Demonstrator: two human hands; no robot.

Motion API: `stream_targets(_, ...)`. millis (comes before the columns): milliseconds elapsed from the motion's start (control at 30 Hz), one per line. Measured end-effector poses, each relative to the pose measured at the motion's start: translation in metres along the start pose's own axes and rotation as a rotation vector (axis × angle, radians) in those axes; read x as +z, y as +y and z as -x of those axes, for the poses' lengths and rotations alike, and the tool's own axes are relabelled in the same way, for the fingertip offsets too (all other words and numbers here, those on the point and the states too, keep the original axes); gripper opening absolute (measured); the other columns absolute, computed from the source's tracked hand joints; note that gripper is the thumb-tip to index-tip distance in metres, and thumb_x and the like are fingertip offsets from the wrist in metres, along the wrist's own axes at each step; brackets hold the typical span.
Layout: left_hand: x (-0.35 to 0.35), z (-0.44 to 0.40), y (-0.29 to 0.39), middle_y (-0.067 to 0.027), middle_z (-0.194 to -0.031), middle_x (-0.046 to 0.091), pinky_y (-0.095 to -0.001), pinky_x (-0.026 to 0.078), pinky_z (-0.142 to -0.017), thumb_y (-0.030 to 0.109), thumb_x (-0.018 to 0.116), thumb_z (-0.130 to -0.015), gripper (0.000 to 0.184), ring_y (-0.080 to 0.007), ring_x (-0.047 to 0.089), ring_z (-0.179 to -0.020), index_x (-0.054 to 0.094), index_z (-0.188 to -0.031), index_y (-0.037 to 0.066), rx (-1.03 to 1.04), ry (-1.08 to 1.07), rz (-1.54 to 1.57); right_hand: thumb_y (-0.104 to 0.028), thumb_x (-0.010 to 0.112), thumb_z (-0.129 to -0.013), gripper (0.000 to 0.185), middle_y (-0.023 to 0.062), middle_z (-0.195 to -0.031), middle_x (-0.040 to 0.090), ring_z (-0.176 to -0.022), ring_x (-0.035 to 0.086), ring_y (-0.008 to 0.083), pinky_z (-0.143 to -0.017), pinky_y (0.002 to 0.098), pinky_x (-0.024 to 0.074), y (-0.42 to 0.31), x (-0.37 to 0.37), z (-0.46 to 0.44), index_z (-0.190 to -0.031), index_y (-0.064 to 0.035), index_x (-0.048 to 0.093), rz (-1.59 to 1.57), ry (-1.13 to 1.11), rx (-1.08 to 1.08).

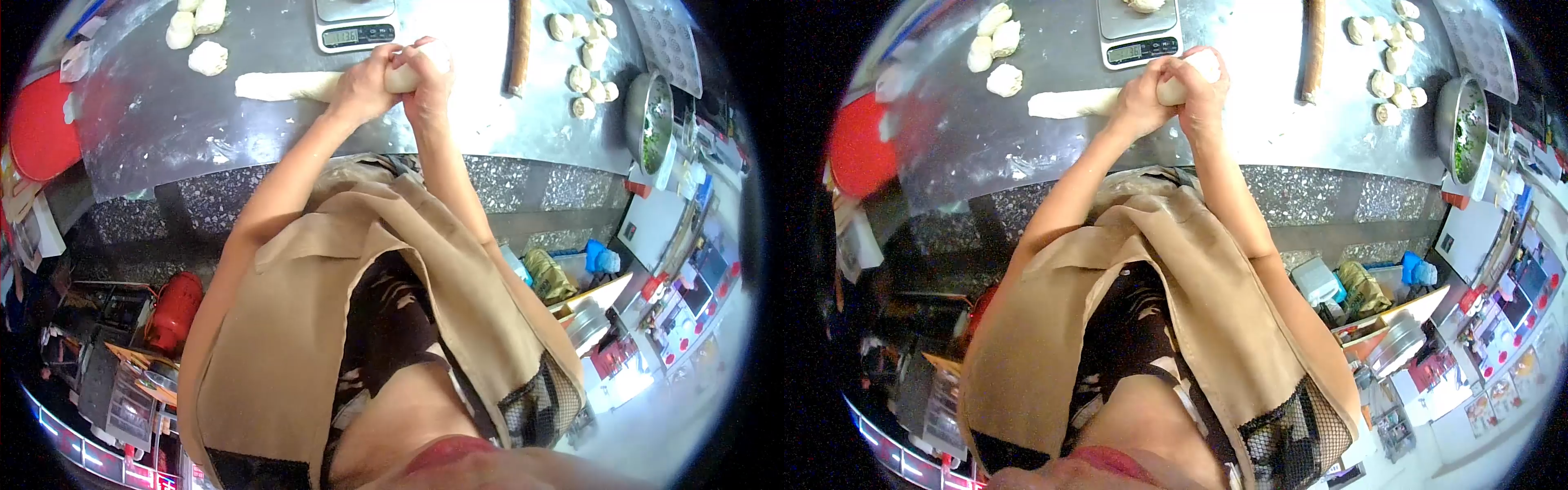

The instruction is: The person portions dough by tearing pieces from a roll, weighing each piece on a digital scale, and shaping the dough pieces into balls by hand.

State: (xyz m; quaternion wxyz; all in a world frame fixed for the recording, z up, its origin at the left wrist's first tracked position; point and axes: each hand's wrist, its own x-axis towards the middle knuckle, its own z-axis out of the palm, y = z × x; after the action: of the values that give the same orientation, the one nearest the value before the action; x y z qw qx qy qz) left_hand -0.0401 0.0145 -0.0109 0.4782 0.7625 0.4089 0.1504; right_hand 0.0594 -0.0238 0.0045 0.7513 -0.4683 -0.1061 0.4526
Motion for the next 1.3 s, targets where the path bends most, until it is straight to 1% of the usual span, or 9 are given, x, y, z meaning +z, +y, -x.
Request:
stream_targets(233, 0.002, -0.004, 0.005, -0.0174, -0.09, 0.065, -0.0464, 0.05, -0.073, 0.024, 0.073, -0.068, 0.037, -0.039, 0.061, -0.085, 0.06, -0.1, 0.011, -0.082, 0.068, -0.108, -0.004, 0.06, -0.073, 0.019, 0.0079, -0.069, 0.054, -0.063, 0.055, 0.0202, -0.067, 0.0351, 0.0501, 0.003, -0.007, -0.005, -0.088, -0.0035, 0.049, -0.055, -0.025, 0.042)
stream_targets(533, -0.003, -0.033, -0.016, -0.0162, -0.102, 0.064, -0.0429, 0.048, -0.082, 0.035, 0.064, -0.072, 0.037, -0.033, 0.061, -0.097, 0.064, -0.099, 0.01, -0.19, -0.077, -0.042, -0.014, 0.06, -0.081, 0.018, 0.0078, -0.077, 0.053, -0.071, 0.054, 0.0197, -0.078, 0.0403, 0.0492, -0.037, 0.033, -0.018, -0.093, -0.005, 0.05, -0.393, -0.137, 0.401)
stream_targets(667, -0.008, -0.012, -0.007, -0.0183, -0.09, 0.065, -0.043, 0.049, -0.077, 0.029, 0.068, -0.068, 0.033, -0.0346, 0.062, -0.087, 0.061, -0.094, 0.009, -0.339, -0.121, -0.157, -0.012, 0.064, -0.076, 0.046, 0.0139, -0.097, 0.054, -0.08, 0.057, 0.0227, -0.076, 0.0424, 0.0512, -0.014, 0.031, -0.103, -0.116, -0.003, 0.042, 0.006, -0.005, 0.336)
stream_targets(767, 0.0, -0.004, -0.01, -0.0182, -0.086, 0.064, -0.0432, 0.049, -0.075, 0.028, 0.067, -0.069, 0.032, -0.0354, 0.062, -0.085, 0.059, -0.093, 0.009, -0.348, -0.142, -0.182, -0.011, 0.065, -0.07, 0.062, 0.0189, -0.107, 0.055, -0.092, 0.058, 0.0234, -0.079, 0.032, 0.0478, 0.013, 0.061, -0.131, -0.123, 0.0052, 0.037, 0.854, 0.033, 0.054)
stream_targets(867, -0.003, -0.004, -0.013, -0.0181, -0.08, 0.063, -0.0437, 0.049, -0.074, 0.028, 0.066, -0.071, 0.031, -0.0373, 0.061, -0.081, 0.056, -0.092, 0.009, -0.34, -0.161, -0.2, -0.014, 0.068, -0.066, 0.056, 0.0175, -0.096, 0.061, -0.09, 0.06, 0.0242, -0.079, 0.0317, 0.0482, -0.001, 0.101, -0.106, -0.113, 0.0066, 0.047, 0.442, -0.289, 0.2)
stream_targets(1067, -0.023, 0.005, -0.005, -0.02, -0.082, 0.063, -0.0434, 0.048, -0.071, 0.023, 0.068, -0.07, 0.025, -0.0374, 0.061, -0.082, 0.057, -0.084, 0.005, -0.227, 0.012, 0.07, -0.034, 0.076, -0.062, 0.072, 0.0215, -0.119, 0.052, -0.115, 0.046, 0.0358, -0.095, 0.0432, 0.037, 0.03, 0.072, -0.125, -0.12, 0.0009, 0.049, 1.455, -0.152, -0.205)
stream_targets(1133, -0.026, 0.009, -0.009, -0.0192, -0.081, 0.062, -0.0426, 0.048, -0.069, 0.021, 0.069, -0.07, 0.025, -0.0372, 0.061, -0.079, 0.056, -0.082, 0.005, -0.193, 0.043, 0.127, -0.028, 0.075, -0.065, 0.063, 0.0199, -0.126, 0.046, -0.122, 0.037, 0.0364, -0.101, 0.0447, 0.03, 0.019, 0.063, -0.112, -0.118, -0.0034, 0.051, 1.427, -0.14, -0.433)
stream_targets(1200, -0.031, 0.016, -0.017, -0.0178, -0.073, 0.06, -0.0422, 0.048, -0.065, 0.018, 0.071, -0.07, 0.024, -0.0373, 0.06, -0.072, 0.053, -0.079, 0.004, 0.052, 0.198, 0.184, -0.018, 0.071, -0.069, 0.056, 0.02, -0.126, 0.046, -0.122, 0.038, 0.0361, -0.102, 0.0441, 0.0307, -0.012, 0.042, -0.084, -0.12, -0.0041, 0.051, 1.298, -0.293, -0.723)
stream_targets(1300, -0.034, 0.018, -0.027, -0.0144, -0.088, 0.057, -0.0414, 0.044, -0.076, 0.014, 0.071, -0.068, 0.024, -0.0331, 0.056, -0.085, 0.051, -0.076, 0.005, 0.153, 0.267, 0.163, -0.006, 0.067, -0.069, 0.065, 0.0197, -0.127, 0.045, -0.122, 0.039, 0.0368, -0.103, 0.0445, 0.0317, 0.0, -0.017, -0.041, -0.129, -0.0047, 0.042, 1.281, -0.86, -0.365)
